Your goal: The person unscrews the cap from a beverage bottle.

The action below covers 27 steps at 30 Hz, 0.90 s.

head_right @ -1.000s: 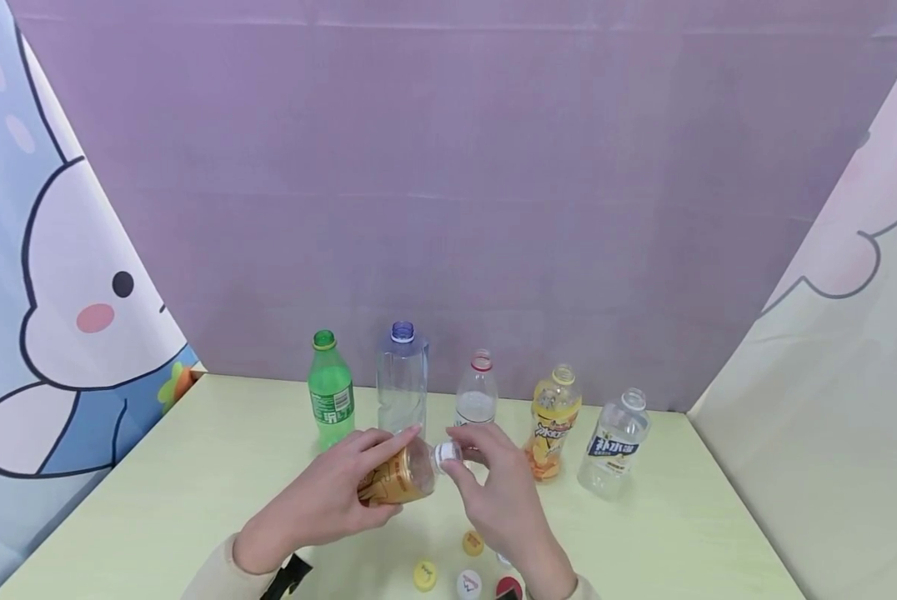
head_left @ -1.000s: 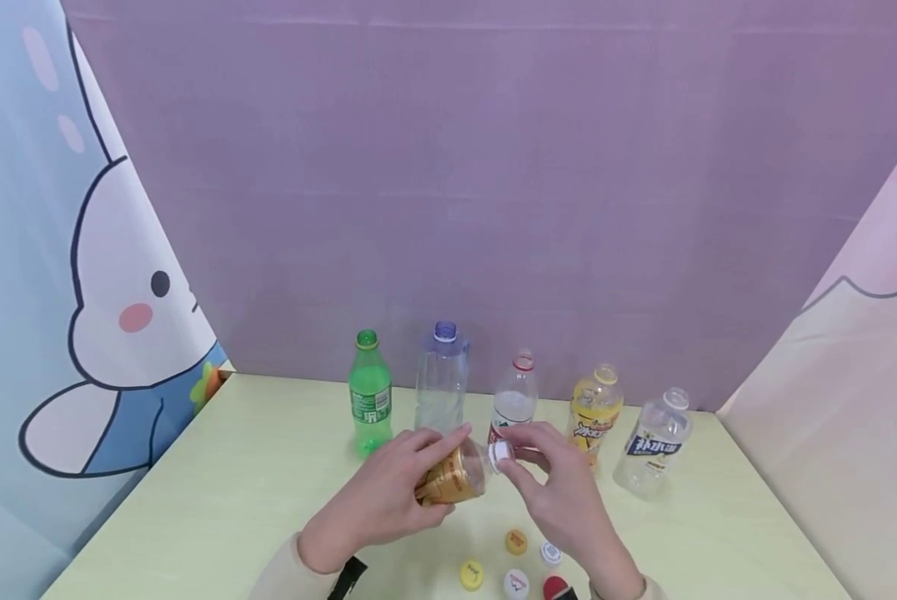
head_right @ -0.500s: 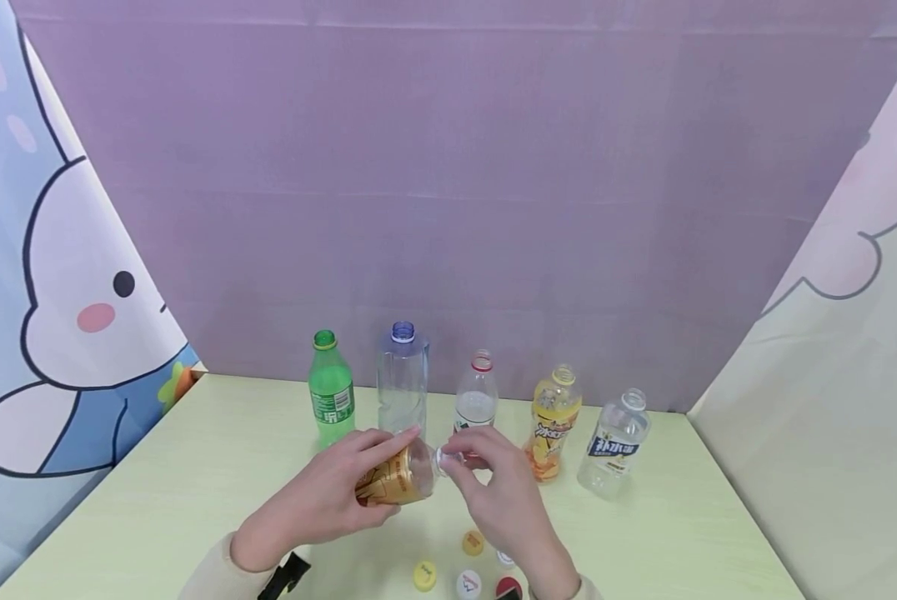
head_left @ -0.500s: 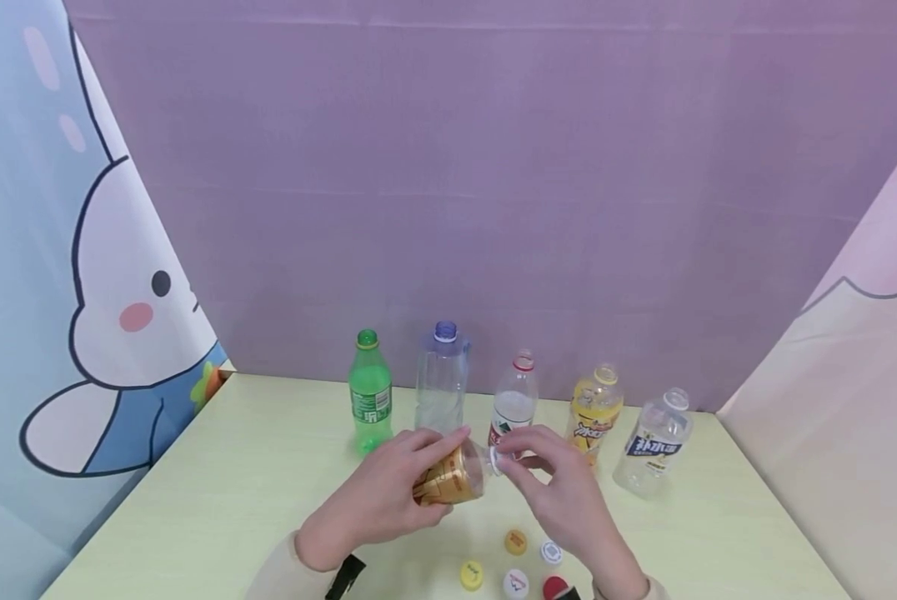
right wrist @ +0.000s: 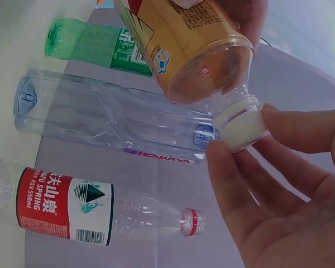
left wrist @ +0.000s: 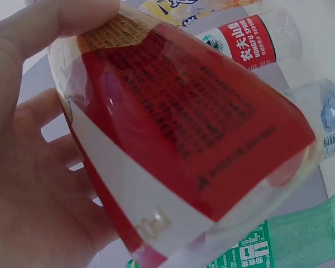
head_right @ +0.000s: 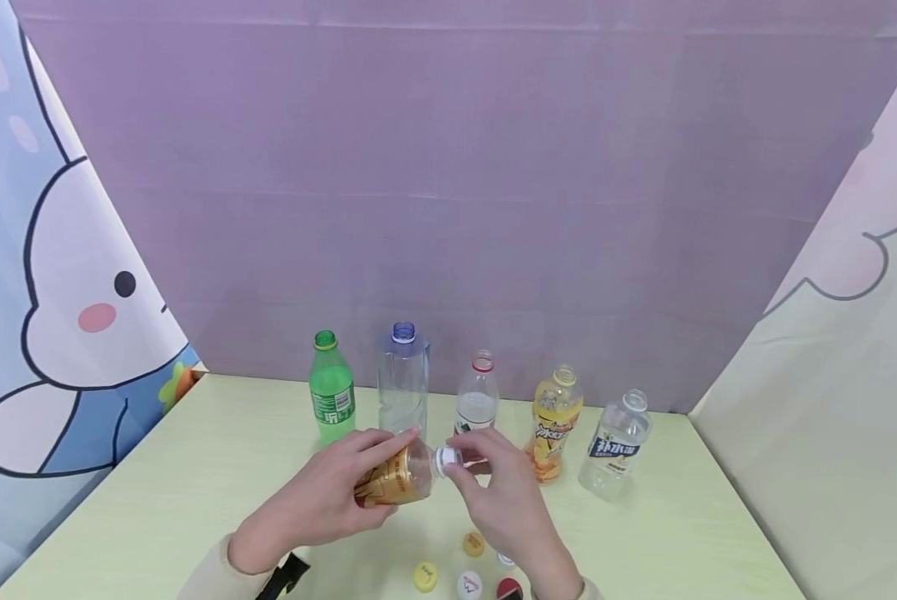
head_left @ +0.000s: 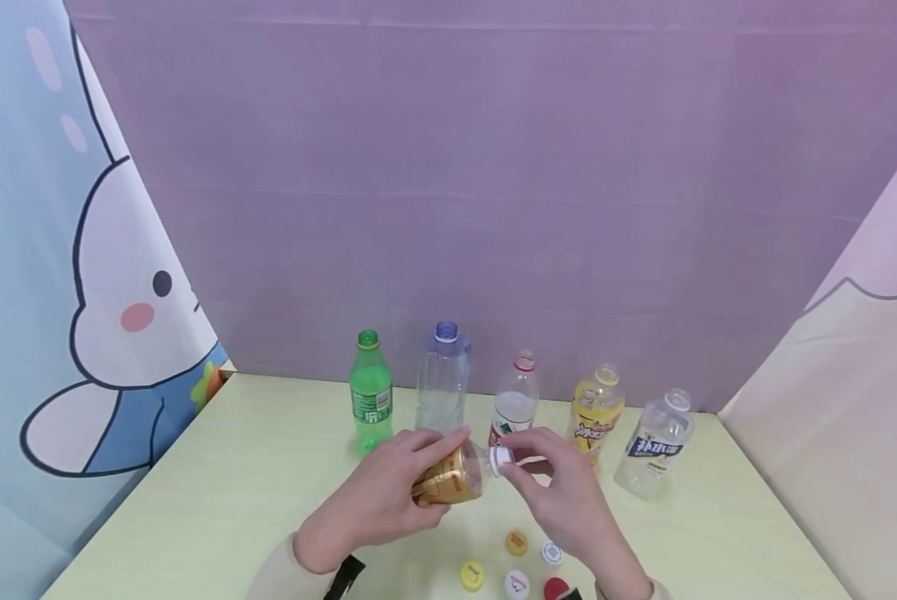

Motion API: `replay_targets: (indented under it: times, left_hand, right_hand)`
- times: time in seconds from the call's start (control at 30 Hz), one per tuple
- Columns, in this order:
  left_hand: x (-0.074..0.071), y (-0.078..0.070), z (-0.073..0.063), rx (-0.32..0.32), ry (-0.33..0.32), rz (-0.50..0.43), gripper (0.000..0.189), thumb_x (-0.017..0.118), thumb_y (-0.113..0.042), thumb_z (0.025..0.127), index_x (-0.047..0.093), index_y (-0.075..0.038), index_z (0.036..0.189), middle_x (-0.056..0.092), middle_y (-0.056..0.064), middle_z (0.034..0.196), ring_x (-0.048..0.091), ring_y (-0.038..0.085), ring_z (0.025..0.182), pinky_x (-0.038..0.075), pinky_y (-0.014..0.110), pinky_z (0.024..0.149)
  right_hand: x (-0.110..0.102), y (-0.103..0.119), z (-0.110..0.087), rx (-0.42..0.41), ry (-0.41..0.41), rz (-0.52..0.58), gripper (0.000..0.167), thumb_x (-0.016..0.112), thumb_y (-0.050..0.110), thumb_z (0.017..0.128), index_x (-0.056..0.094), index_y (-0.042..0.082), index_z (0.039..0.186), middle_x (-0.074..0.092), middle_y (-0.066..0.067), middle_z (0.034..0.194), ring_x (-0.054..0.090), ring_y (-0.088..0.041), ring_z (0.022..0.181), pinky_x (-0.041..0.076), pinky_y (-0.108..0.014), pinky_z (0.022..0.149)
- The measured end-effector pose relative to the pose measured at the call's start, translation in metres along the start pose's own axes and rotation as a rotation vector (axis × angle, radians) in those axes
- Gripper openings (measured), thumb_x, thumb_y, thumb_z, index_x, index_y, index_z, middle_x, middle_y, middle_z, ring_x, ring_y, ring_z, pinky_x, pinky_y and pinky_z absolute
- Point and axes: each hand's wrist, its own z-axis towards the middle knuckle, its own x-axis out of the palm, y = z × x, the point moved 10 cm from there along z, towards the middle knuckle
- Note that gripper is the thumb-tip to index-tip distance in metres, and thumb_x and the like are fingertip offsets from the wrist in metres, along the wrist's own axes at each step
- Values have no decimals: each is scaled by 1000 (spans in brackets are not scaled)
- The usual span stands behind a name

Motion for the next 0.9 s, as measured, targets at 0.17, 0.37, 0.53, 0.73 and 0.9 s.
replay_targets:
  times: [0.17,0.37,0.53,0.73,0.9]
  left_hand:
    - [1,2,-1,-13,10,-8,88,87,-25,77,45,-25,155,62,2,129,60,19,107,53,41,89]
    - [0,0,-1,-11,15,-8,89,87,-28,77,45,-26,155,62,1,128,60,17,106,53,40,89]
    - [-3,-2,-1,1,0,7,87,87,-27,77,47,-24,154,63,1,128,60,18,107,53,41,90]
    - [-5,-3,-1,10,-22,32,87,87,-25,76,48,-22,153,63,2,129,60,19,107,53,42,90]
    - [-5,-2,-1,7,-16,35,87,87,-25,76,47,-23,154,63,2,129,60,19,106,53,42,90]
  right_hand:
    - [0,7,-1,-74,11,19,33,77,-8,84,74,16,106,70,7,107,67,-14,98,59,-30,78]
    - [-3,15,-2,-191,-34,-5,26,76,-6,85,74,16,98,71,8,103,67,-11,96,59,-29,78]
    - [-2,11,-2,-149,-20,25,34,77,-12,82,73,9,108,69,-3,111,68,-17,100,58,-30,86]
    - [-2,0,0,-16,-18,-1,31,80,-6,82,76,10,108,70,2,104,70,-14,93,59,-27,81]
    - [-1,4,0,-71,8,-14,36,79,-8,81,75,14,109,71,8,104,69,-12,91,59,-28,77]
